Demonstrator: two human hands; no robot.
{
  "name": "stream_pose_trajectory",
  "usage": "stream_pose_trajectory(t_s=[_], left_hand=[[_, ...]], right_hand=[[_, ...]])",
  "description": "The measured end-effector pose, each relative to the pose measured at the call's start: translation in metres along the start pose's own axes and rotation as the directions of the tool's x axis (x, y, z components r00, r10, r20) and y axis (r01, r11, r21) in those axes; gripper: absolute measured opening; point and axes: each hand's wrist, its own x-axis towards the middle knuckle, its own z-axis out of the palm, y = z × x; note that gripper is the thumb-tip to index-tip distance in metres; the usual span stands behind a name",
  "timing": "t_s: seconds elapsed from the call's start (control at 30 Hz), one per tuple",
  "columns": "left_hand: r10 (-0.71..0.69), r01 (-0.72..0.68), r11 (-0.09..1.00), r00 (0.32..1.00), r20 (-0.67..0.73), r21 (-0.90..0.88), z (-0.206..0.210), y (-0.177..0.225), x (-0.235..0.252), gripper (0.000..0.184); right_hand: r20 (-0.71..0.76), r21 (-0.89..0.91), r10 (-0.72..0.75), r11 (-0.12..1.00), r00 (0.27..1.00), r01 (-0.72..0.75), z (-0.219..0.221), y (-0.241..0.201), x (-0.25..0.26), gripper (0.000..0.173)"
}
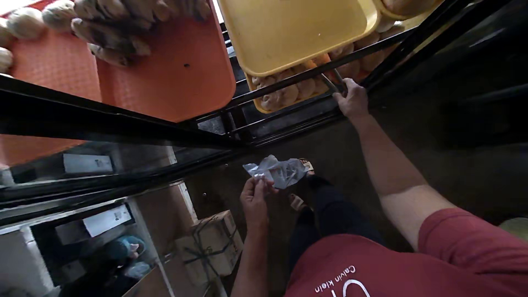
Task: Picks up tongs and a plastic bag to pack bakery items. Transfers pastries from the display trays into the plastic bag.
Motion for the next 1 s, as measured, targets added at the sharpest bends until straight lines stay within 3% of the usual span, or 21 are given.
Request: stream_pose_trajectory(t_s=[0.13, 0.23, 0.37, 0.5, 0.63, 0.73, 0.87, 0.93, 1.0], left_hand=[[-0.073, 0.073, 0.997, 0.997, -0.035, -0.01, 0.0, 0.002, 0.004, 0.019], [-0.082, 0.079, 0.995, 0.996, -0.046, -0.061, -0.003, 0.0, 0.007, 0.023], [-0.099, 0.096, 0.99, 0.995, -0.029, -0.1, -0.002, 0.002, 0.006, 0.027], [-0.071, 0.077, 0.989, 0.996, 0.054, -0.128, 0.0, 0.005, -0.002, 0.03], [-0.031, 0.046, 0.991, 0.992, 0.121, -0.125, 0.004, 0.008, -0.014, 0.032], [0.007, 0.015, 0.991, 0.988, 0.154, -0.137, 0.004, 0.012, -0.023, 0.034], [0.018, 0.006, 0.978, 0.994, 0.112, -0.21, -0.003, 0.015, -0.028, 0.035], [-0.012, 0.025, 0.977, 0.998, 0.06, -0.213, -0.01, 0.013, -0.027, 0.033], [-0.038, 0.041, 0.982, 0.999, 0.021, -0.187, -0.017, 0.011, -0.026, 0.033]], right_hand=[[0.06, 0.291, -0.018, 0.957, 0.998, 0.0, 0.003, 0.026, -0.029, 0.045], [0.178, 0.536, -0.06, 0.843, 0.982, -0.046, -0.006, 0.036, -0.067, 0.041], [0.379, 0.657, -0.225, 0.749, 0.898, -0.09, -0.036, 0.053, -0.121, 0.041], [0.573, 0.584, -0.355, 0.81, 0.739, -0.063, -0.047, 0.06, -0.159, 0.042], [0.635, 0.511, -0.439, 0.856, 0.635, 0.08, -0.014, 0.05, -0.174, 0.033], [0.626, 0.317, -0.39, 0.919, 0.676, 0.236, 0.026, 0.031, -0.185, 0.032], [0.624, -0.023, -0.255, 0.939, 0.738, 0.344, 0.061, 0.002, -0.195, 0.047], [0.664, -0.044, -0.252, 0.927, 0.704, 0.372, 0.046, -0.006, -0.19, 0.051], [0.677, 0.052, -0.32, 0.919, 0.663, 0.39, 0.017, -0.007, -0.18, 0.05]])
